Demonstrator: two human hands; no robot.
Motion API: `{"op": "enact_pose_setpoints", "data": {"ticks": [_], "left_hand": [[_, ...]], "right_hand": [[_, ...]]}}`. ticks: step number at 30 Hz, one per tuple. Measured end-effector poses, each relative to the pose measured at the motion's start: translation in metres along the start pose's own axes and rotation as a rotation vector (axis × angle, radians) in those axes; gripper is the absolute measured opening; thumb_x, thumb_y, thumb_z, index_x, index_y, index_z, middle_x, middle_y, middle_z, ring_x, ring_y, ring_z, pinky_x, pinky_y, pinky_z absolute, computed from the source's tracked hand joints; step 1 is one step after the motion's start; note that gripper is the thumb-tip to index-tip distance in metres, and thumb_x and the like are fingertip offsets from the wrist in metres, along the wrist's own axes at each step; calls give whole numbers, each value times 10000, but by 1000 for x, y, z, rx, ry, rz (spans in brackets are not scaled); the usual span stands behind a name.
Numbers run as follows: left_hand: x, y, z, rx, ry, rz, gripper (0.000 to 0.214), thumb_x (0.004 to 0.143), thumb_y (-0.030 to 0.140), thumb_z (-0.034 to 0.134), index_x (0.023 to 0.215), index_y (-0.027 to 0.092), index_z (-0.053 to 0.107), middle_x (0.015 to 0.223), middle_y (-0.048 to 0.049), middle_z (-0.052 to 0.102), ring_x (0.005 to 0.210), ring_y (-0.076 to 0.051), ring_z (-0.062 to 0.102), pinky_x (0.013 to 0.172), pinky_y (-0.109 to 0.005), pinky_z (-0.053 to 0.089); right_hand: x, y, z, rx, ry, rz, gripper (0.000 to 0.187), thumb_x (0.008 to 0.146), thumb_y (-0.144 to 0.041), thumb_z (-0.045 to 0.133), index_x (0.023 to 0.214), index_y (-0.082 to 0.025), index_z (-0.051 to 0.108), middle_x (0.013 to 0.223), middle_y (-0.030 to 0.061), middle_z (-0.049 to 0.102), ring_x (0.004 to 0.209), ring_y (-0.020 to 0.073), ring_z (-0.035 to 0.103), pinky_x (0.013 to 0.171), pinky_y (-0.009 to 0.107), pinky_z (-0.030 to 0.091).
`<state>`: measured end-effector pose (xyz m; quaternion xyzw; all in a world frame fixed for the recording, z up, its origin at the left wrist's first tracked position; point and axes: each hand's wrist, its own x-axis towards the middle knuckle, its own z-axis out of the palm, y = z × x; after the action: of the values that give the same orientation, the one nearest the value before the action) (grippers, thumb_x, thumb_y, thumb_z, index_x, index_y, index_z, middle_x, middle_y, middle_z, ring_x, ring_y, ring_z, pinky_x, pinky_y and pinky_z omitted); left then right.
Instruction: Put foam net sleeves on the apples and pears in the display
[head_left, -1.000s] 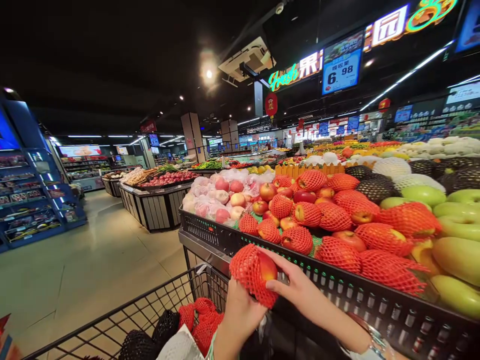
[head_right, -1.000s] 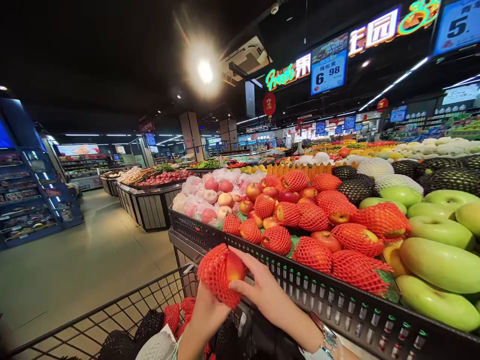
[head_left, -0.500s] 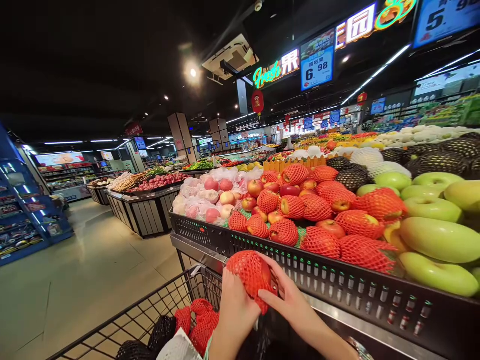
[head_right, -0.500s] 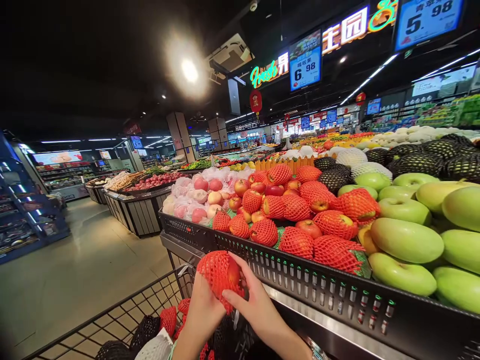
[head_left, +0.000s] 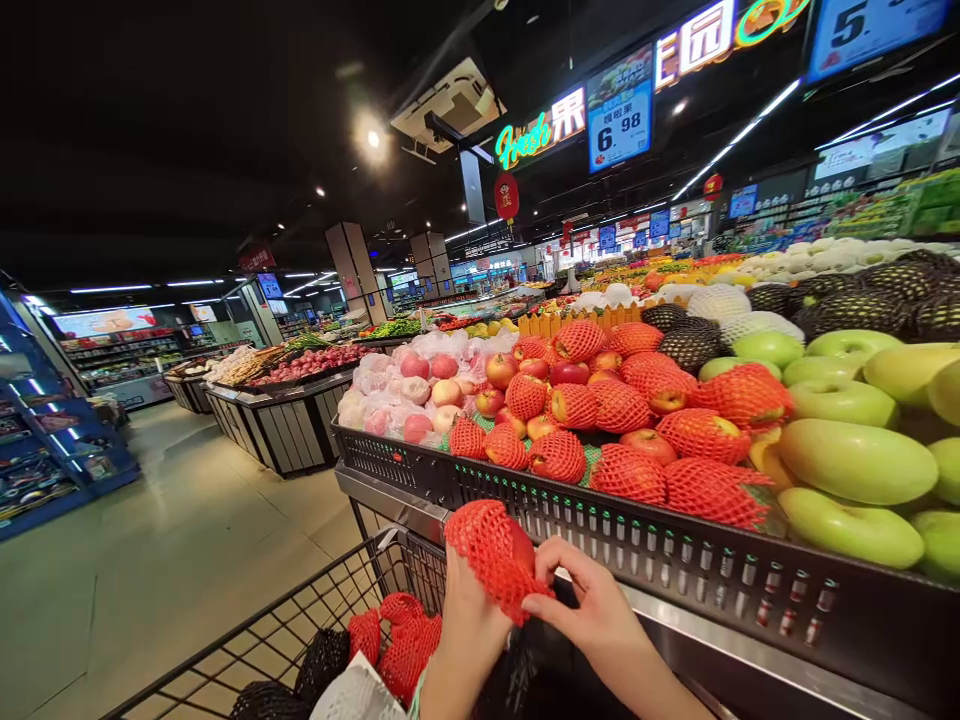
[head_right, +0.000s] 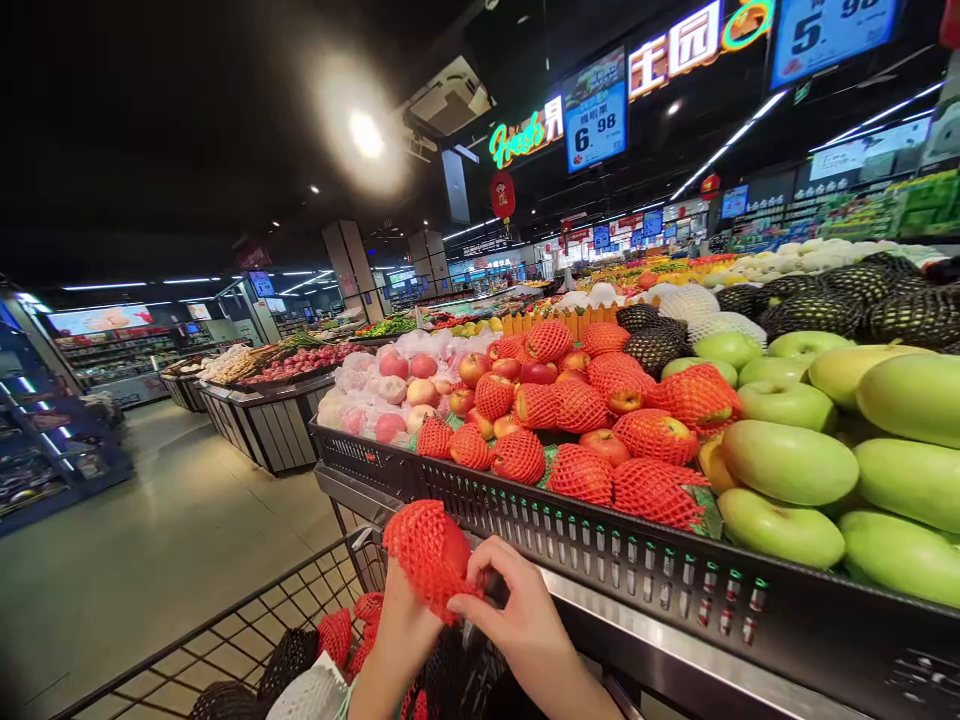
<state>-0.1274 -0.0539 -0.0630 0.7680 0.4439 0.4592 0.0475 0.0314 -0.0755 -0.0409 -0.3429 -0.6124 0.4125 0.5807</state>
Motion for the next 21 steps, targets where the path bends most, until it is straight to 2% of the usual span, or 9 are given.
{"op": "enact_pose_setpoints", "data": {"ticks": [2, 5, 9, 14, 16, 19, 21], "left_hand": [[-3, -5, 4, 55, 37, 32, 359, 856, 443, 578, 1045, 162, 697, 1046, -174, 672, 1010, -341, 619, 892, -556, 513], [-6, -9, 10, 102, 72, 75, 390, 865, 462, 556, 1043, 142, 690, 997, -191, 685, 947, -340, 649, 831, -544, 549], [1, 1, 7, 54, 70, 119, 358, 822, 444, 632, 1043, 163, 654, 935, -141, 709, 878, -299, 689, 806, -483, 580], [7, 11, 1, -16, 215, 245, 537, 725, 386, 758, 1173, 182, 545, 1007, -105, 702, 884, -264, 706, 743, -387, 603], [4, 9, 2, -16, 228, 220, 555, 705, 362, 775, 1175, 178, 543, 1017, -107, 692, 895, -265, 702, 749, -391, 600], [-2, 1, 8, -42, 227, 118, 447, 732, 322, 743, 1115, 155, 586, 1003, -120, 689, 899, -269, 696, 780, -418, 589], [-6, -3, 12, -81, 234, 71, 375, 765, 304, 702, 1091, 139, 617, 1012, -136, 699, 921, -275, 693, 815, -436, 578]], "right_hand": [[-5, -2, -3, -37, -24, -49, 215, 750, -233, 704, 653, -205, 515, 747, -11, 543, 741, 151, 524, 695, 246, 414], [-14, -1, -4, 8, 49, -148, 214, 825, -203, 649, 686, -222, 487, 799, -12, 598, 808, 141, 566, 761, 229, 440], [-17, 1, -4, 116, 112, -220, 180, 856, -192, 638, 748, -243, 504, 849, -21, 648, 830, 114, 616, 763, 184, 484], [-10, -1, -10, 203, 252, -315, 137, 859, -171, 650, 797, -276, 586, 854, -36, 603, 839, 71, 600, 783, 109, 487], [-12, 0, -13, 160, 196, -307, 146, 855, -164, 657, 877, -305, 627, 943, -26, 608, 933, 74, 600, 851, 114, 483], [-17, 3, -15, 48, 55, -274, 254, 852, -164, 658, 1031, -344, 649, 1145, 4, 584, 1114, 109, 564, 960, 167, 464], [-19, 5, -14, 52, 56, -245, 254, 867, -177, 637, 1055, -348, 646, 1190, 9, 560, 1075, 114, 582, 927, 179, 490]]}}
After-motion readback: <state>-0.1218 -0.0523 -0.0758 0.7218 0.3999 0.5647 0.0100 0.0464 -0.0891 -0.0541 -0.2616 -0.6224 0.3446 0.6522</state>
